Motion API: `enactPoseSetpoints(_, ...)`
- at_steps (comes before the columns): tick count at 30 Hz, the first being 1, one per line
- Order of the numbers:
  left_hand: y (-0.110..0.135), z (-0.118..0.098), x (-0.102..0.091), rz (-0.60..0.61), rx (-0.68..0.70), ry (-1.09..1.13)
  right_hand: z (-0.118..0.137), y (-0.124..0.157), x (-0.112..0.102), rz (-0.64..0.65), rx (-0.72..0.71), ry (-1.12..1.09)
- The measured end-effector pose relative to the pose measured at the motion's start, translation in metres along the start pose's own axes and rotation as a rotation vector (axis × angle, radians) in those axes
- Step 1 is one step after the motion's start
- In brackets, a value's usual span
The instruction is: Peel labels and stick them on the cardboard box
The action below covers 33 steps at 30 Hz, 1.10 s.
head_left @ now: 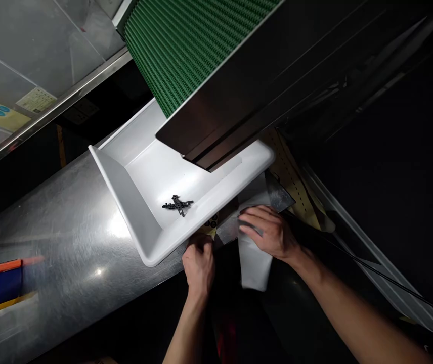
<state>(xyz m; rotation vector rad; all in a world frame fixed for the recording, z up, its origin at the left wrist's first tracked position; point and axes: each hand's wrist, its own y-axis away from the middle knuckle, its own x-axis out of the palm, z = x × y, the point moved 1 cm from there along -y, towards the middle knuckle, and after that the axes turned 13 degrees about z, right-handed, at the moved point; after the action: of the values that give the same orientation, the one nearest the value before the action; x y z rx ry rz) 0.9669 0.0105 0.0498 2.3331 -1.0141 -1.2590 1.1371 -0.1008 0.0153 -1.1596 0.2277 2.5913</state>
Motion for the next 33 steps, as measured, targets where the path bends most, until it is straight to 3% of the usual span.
enactPoseSetpoints(3, 0.013, -0.037, 0.000, -0.115, 0.353, -0.314, 0.002, -0.020, 0.003, -0.144, 0.346, 0.175)
enactPoseSetpoints(5, 0.010, -0.062, -0.003, -0.293, 0.578, -0.605, -0.003, -0.030, 0.008, -0.128, 0.449, 0.257)
enactPoseSetpoints(6, 0.004, -0.072, -0.006, -0.346, 0.624, -0.731, -0.007, -0.033, 0.010, -0.097, 0.445, 0.277)
enactPoseSetpoints(11, -0.036, -0.097, -0.028, -0.146, 0.542, -0.958, -0.038, -0.027, -0.003, 0.060, 0.227, 0.311)
enactPoseSetpoints(16, -0.034, -0.098, -0.050, -0.368, 0.560, -0.917, -0.054, -0.040, -0.033, 0.257, -0.051, 0.306)
enactPoseSetpoints(21, -0.033, -0.090, -0.041, -0.265, 0.598, -0.940, -0.066, -0.072, -0.054, 0.477, -0.216, 0.312)
enactPoseSetpoints(24, -0.039, -0.081, -0.031, -0.244, 0.599, -0.920, -0.075, -0.073, -0.069, 0.472, -0.276, 0.397)
enactPoseSetpoints(27, -0.048, -0.078, -0.025, -0.223, 0.607, -0.896, -0.074, -0.058, -0.078, 0.420, -0.223, 0.554)
enactPoseSetpoints(30, -0.050, -0.080, -0.025, -0.194, 0.640, -0.862, -0.059, -0.033, -0.072, 0.373, -0.284, 0.636)
enactPoseSetpoints(33, -0.029, -0.072, -0.029, -0.230, 0.823, -0.747, -0.044, -0.004, -0.054, 0.314, -0.424, 0.598)
